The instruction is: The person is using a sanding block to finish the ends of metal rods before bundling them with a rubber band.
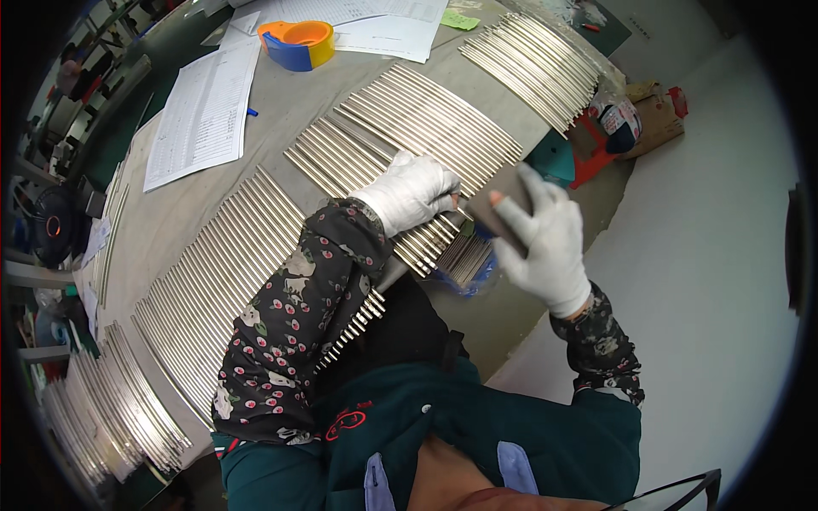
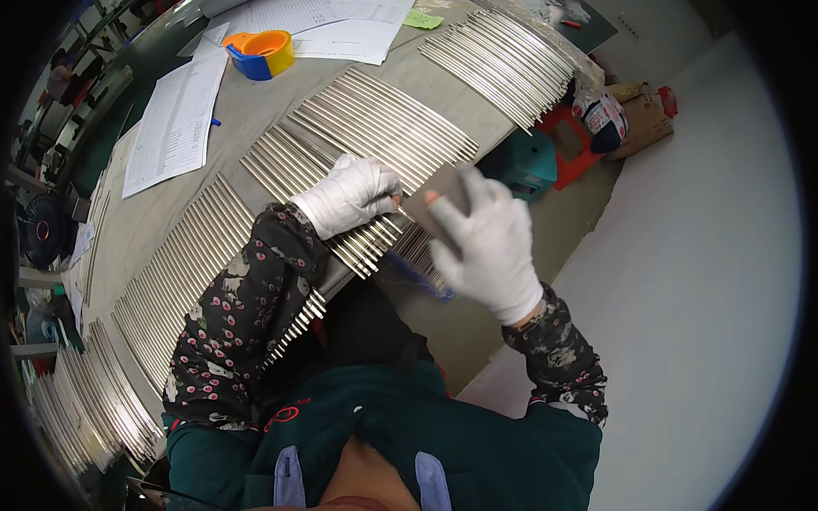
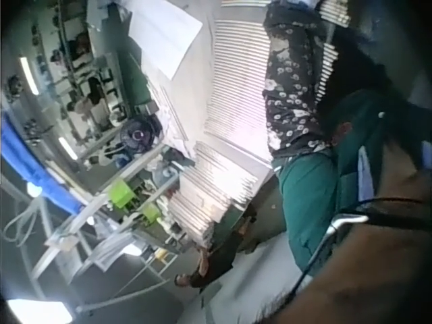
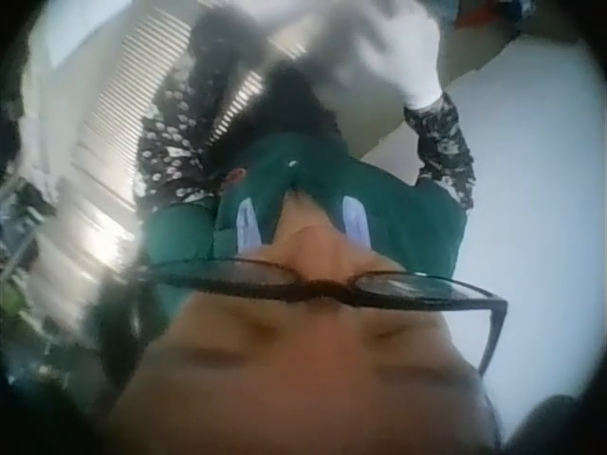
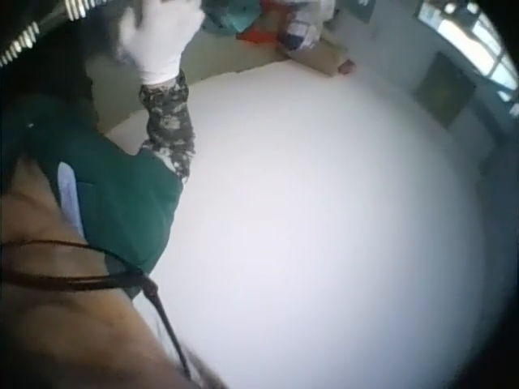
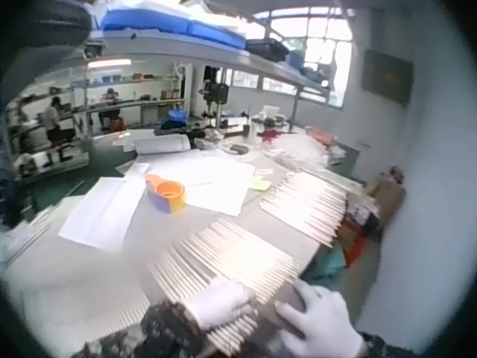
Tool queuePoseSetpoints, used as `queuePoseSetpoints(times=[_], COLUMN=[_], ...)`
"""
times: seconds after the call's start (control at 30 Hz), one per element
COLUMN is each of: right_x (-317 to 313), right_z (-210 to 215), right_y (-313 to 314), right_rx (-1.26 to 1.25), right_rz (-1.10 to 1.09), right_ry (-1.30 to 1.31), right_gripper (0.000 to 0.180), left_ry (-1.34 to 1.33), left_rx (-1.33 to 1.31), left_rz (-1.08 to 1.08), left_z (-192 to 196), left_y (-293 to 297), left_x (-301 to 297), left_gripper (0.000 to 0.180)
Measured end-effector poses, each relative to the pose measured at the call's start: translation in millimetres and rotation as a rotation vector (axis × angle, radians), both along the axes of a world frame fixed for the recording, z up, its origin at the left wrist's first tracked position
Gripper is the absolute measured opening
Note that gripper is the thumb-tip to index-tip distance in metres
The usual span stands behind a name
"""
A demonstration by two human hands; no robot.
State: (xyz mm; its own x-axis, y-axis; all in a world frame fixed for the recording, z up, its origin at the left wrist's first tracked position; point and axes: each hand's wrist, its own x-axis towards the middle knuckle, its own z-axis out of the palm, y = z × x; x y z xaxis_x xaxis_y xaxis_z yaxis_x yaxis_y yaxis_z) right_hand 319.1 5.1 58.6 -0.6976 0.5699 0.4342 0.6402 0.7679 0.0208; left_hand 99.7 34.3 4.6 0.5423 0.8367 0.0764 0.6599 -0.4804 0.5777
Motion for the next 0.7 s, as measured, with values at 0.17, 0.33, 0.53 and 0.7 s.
queuePoseSetpoints(times=[0.17,0.33,0.53,0.7], right_x=[1,-8,9,11], right_z=[1,-6,-3,-3], right_y=[16,-6,12,9], right_rx=[0.088,-0.15,0.021,0.038], right_rz=[-0.168,0.163,-0.083,-0.128], right_ry=[-0.141,-0.033,-0.004,-0.01], right_gripper=[0.041,0.043,0.046,0.046], left_ry=[-0.032,-0.001,-0.018,-0.001], left_rx=[0.026,-0.01,-0.003,-0.052], left_rz=[-0.003,0.005,0.001,0.028], left_z=[1,-1,6,9], left_y=[0,-2,-5,-6], left_x=[0,1,0,0], left_gripper=[0.006,0.005,0.009,0.012])
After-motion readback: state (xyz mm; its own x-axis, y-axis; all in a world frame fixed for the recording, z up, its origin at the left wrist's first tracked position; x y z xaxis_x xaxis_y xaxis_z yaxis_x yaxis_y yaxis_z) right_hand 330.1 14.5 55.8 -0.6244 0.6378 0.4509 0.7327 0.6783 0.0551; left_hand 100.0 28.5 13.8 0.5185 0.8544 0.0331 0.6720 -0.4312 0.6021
